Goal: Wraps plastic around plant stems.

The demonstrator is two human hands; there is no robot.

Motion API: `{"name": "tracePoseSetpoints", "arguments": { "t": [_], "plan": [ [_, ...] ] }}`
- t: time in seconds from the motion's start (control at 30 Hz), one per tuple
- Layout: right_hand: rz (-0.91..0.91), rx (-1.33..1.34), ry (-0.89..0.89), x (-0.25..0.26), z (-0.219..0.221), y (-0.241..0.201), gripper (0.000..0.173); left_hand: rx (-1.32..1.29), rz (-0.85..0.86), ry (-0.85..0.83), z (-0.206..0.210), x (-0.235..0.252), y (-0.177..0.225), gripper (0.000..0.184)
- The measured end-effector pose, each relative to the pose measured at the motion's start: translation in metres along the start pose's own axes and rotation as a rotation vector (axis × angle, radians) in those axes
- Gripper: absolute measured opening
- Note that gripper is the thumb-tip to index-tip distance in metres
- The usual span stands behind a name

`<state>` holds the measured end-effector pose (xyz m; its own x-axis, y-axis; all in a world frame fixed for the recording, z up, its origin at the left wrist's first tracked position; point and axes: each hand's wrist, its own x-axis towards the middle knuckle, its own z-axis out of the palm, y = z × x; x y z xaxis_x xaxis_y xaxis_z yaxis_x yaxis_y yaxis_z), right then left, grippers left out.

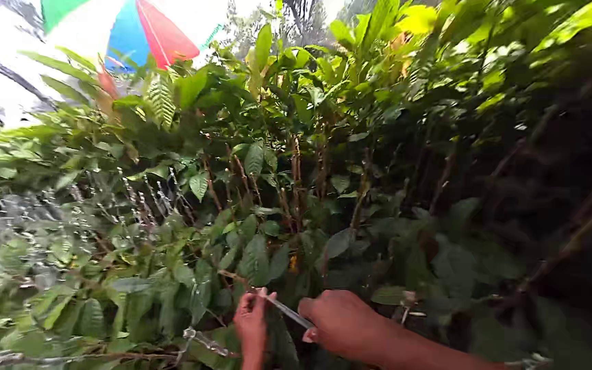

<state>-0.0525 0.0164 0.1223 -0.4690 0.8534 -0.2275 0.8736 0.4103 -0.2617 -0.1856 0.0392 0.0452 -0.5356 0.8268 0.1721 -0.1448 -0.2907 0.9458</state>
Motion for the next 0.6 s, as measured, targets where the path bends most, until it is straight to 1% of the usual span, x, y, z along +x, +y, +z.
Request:
{"name": "tracePoseSetpoints", "arguments": {
  "t": [0.07,0.13,0.17,0.2,0.27,0.3,0.33,0.37,0.4,0.43,0.47,0.53,0.6],
  "plan": [
    [0.018,0.065,-0.016,0.002,0.005,0.013,0.031,-0.023,-0.036,-0.032,0.001,0.001,-0.009,0.009],
    [0.016,0.134,-0.036,0.004,0.012,0.025,0.032,0.005,-0.092,-0.044,0.0,0.001,-0.011,0.007],
    [0.008,0.173,-0.04,0.004,0.016,0.032,0.032,0.004,-0.09,-0.058,-0.001,0.004,-0.016,0.004],
    [-0.014,0.215,-0.042,0.004,0.019,0.038,0.032,-0.019,-0.032,-0.092,-0.004,0.012,-0.033,0.004],
    [-0.061,0.309,-0.025,0.003,0.025,0.052,0.03,-0.077,0.155,-0.204,-0.014,0.037,-0.078,0.01],
    [-0.074,0.369,0.003,0.001,0.027,0.057,0.028,-0.057,0.194,-0.247,-0.015,0.041,-0.085,0.012],
    [-0.074,0.446,0.026,-0.001,0.032,0.061,0.024,-0.01,0.178,-0.266,-0.014,0.034,-0.077,0.013],
    [-0.056,0.547,0.035,-0.004,0.042,0.065,0.022,0.03,0.12,-0.296,-0.016,0.02,-0.067,0.014],
    [-0.034,0.675,0.053,-0.006,0.058,0.07,0.018,0.06,0.13,-0.32,-0.019,0.012,-0.068,0.013],
    [-0.013,0.831,0.076,-0.006,0.071,0.072,0.016,0.047,0.193,-0.361,-0.02,0.01,-0.073,0.012],
    [-0.005,1.001,0.094,-0.006,0.081,0.074,0.017,0.04,0.24,-0.387,-0.02,0.012,-0.076,0.013],
    [-0.002,1.286,0.102,-0.008,0.093,0.074,0.023,0.061,0.26,-0.374,-0.021,0.018,-0.082,0.016],
    [-0.002,1.448,0.114,-0.009,0.101,0.074,0.016,0.111,0.225,-0.331,-0.02,0.021,-0.081,0.018]
  ]
}}
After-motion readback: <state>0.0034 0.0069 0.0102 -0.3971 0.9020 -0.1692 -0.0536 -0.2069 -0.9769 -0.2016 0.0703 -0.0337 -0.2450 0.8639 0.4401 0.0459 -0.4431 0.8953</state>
